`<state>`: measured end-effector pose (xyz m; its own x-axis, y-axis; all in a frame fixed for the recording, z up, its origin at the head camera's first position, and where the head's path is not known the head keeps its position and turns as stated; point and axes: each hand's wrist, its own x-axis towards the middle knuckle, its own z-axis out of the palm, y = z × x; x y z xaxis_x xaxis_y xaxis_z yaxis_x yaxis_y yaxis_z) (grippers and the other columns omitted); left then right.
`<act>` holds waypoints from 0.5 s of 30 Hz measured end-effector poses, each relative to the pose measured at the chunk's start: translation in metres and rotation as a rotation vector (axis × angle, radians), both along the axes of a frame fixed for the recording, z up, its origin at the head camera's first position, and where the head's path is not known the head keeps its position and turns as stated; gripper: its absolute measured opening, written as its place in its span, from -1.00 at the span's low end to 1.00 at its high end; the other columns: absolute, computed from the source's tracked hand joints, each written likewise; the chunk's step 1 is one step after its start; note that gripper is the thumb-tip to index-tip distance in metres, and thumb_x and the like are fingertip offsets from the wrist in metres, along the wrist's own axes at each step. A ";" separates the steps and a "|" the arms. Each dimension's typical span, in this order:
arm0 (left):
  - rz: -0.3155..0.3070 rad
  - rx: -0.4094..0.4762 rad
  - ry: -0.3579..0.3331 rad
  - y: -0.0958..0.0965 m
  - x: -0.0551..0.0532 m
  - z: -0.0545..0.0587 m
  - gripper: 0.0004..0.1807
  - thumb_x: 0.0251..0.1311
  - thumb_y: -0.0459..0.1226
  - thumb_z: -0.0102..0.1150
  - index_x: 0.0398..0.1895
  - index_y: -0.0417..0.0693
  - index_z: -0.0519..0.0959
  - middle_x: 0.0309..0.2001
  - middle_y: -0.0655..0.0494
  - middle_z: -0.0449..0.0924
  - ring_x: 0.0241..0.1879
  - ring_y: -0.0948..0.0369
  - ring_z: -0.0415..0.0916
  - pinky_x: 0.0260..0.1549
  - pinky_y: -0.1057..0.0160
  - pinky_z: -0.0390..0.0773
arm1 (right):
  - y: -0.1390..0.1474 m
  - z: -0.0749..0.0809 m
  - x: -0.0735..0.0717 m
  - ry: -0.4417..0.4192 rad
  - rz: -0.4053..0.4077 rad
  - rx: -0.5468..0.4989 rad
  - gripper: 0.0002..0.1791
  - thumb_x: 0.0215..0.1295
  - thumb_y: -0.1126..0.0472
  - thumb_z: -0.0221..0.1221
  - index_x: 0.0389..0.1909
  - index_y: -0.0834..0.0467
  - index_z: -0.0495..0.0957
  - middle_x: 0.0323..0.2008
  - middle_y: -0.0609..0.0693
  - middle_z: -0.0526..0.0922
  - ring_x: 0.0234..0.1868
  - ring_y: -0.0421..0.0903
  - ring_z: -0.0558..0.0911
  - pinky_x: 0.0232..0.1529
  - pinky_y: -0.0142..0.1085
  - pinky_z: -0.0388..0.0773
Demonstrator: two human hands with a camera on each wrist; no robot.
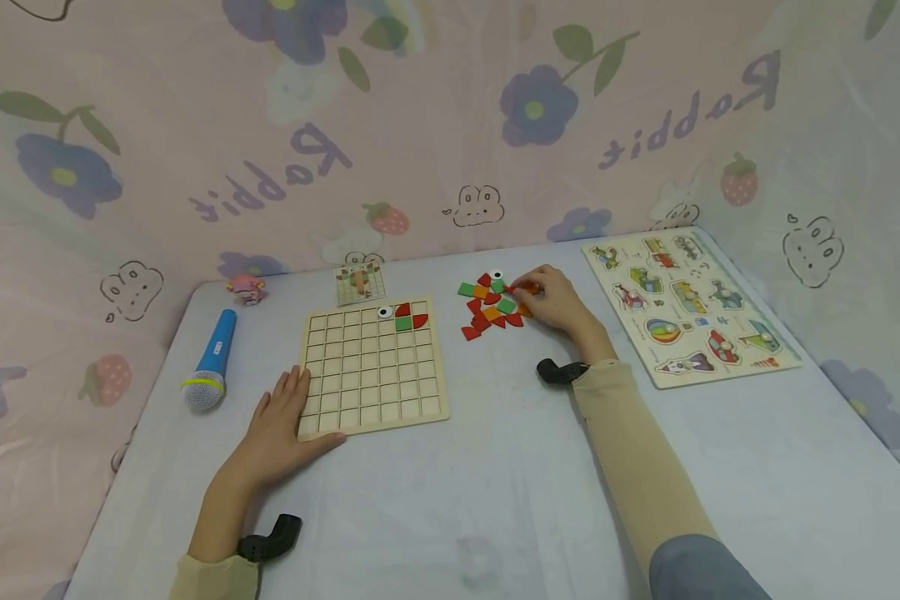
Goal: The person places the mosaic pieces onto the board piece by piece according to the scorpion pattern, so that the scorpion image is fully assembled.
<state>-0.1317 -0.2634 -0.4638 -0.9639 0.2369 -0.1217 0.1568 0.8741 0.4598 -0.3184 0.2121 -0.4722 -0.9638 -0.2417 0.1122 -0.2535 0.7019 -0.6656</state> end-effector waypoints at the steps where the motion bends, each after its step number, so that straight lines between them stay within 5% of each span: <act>1: 0.000 -0.002 0.000 0.000 0.000 0.000 0.39 0.20 0.37 0.33 0.73 -0.24 -0.22 0.73 -0.27 -0.31 0.70 -0.25 -0.37 0.59 -0.37 -0.28 | 0.000 0.000 -0.001 0.004 -0.008 -0.006 -0.66 0.60 0.13 0.14 0.15 0.27 0.69 0.14 0.25 0.55 0.17 0.20 0.49 0.30 0.12 0.42; 5: -0.001 -0.004 -0.004 0.000 0.000 0.000 0.38 0.21 0.36 0.32 0.73 -0.24 -0.23 0.72 -0.28 -0.31 0.70 -0.25 -0.37 0.59 -0.38 -0.28 | 0.000 -0.002 -0.002 0.021 -0.037 -0.025 -0.65 0.64 0.16 0.07 0.12 0.34 0.67 0.13 0.29 0.57 0.12 0.20 0.52 0.24 0.10 0.45; 15: -0.002 -0.002 0.002 0.000 0.000 -0.001 0.38 0.21 0.36 0.33 0.73 -0.24 -0.21 0.72 -0.28 -0.30 0.70 -0.26 -0.36 0.59 -0.37 -0.27 | 0.000 -0.004 -0.003 0.017 -0.033 0.006 -0.60 0.46 0.05 0.34 0.15 0.22 0.68 0.10 0.22 0.56 0.14 0.18 0.52 0.28 0.09 0.45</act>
